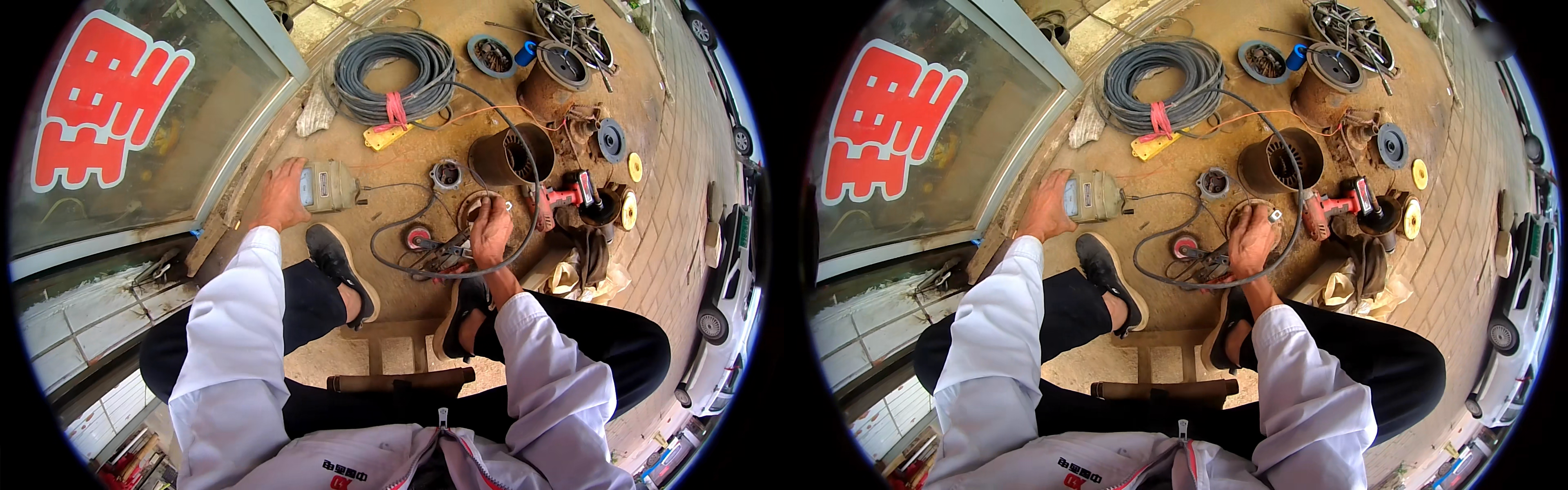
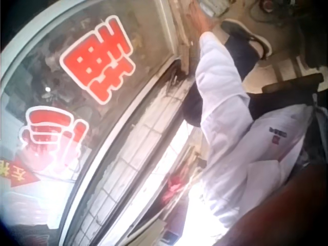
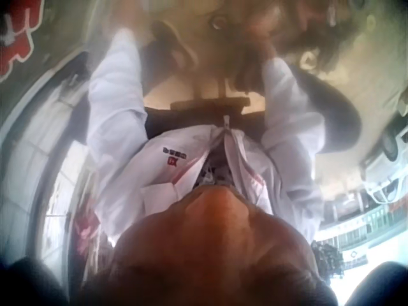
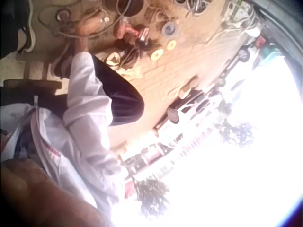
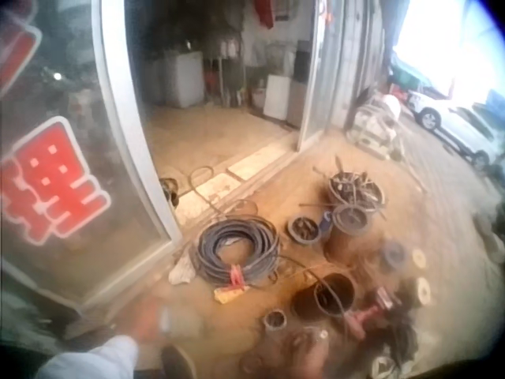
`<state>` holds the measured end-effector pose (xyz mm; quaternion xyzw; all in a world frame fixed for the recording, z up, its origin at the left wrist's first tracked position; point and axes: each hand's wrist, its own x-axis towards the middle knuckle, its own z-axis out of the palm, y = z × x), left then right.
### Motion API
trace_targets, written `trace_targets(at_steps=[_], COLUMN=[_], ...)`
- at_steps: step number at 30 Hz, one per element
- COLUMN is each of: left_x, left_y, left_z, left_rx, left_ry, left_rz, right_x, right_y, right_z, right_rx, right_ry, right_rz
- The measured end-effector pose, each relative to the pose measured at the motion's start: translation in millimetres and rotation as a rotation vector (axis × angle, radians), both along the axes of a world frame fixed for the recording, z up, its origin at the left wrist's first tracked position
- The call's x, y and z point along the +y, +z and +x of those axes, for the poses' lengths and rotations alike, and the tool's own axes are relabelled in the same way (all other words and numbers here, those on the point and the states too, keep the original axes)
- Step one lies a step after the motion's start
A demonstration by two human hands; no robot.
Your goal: The person sits on a low stool and works on a small gray electrical box, using a screwdriver to tighten screws and connect wires. They handle a coiled gray cable, a red power tool, and various metal parts, repeatedly adjusting the box and its connections.
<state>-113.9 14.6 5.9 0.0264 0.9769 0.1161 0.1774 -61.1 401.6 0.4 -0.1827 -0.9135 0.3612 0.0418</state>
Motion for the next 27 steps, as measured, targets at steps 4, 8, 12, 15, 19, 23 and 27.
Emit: trace_targets(at_steps=[4,8,12,15,19,23,27], left_x=[6.3,7.4,2.8,13.9,10.5,20.3,22.8], left_y=[-0.2,-6.3,-19.3,-15.7,-3.1,-1.5,10.4], left_z=[13.3,18.4,27.8,25.5,22.3,2.4,-10.6], left_rx=[0.018,0.057,0.159,0.110,0.089,0.126,0.083], left_ry=[-0.011,-0.044,-0.150,-0.087,0.011,0.087,0.171], left_rz=[-0.058,-0.051,-0.013,0.017,0.097,0.225,0.439], right_x=[20.7,31.3,42.5,58.9,27.9,47.3,59.1], right_y=[-44.9,-46.6,-58.2,-102.4,-9.3,-39.7,-54.2], right_z=[23.2,24.7,19.1,19.6,6.6,12.8,16.2], right_rx=[0.172,0.157,0.109,0.000,-0.191,-0.275,-0.376], right_ry=[-0.010,-0.218,-0.341,-0.098,0.117,0.092,-0.093], right_rz=[-0.026,-0.421,-0.932,-0.497,-0.436,-0.483,-0.604])
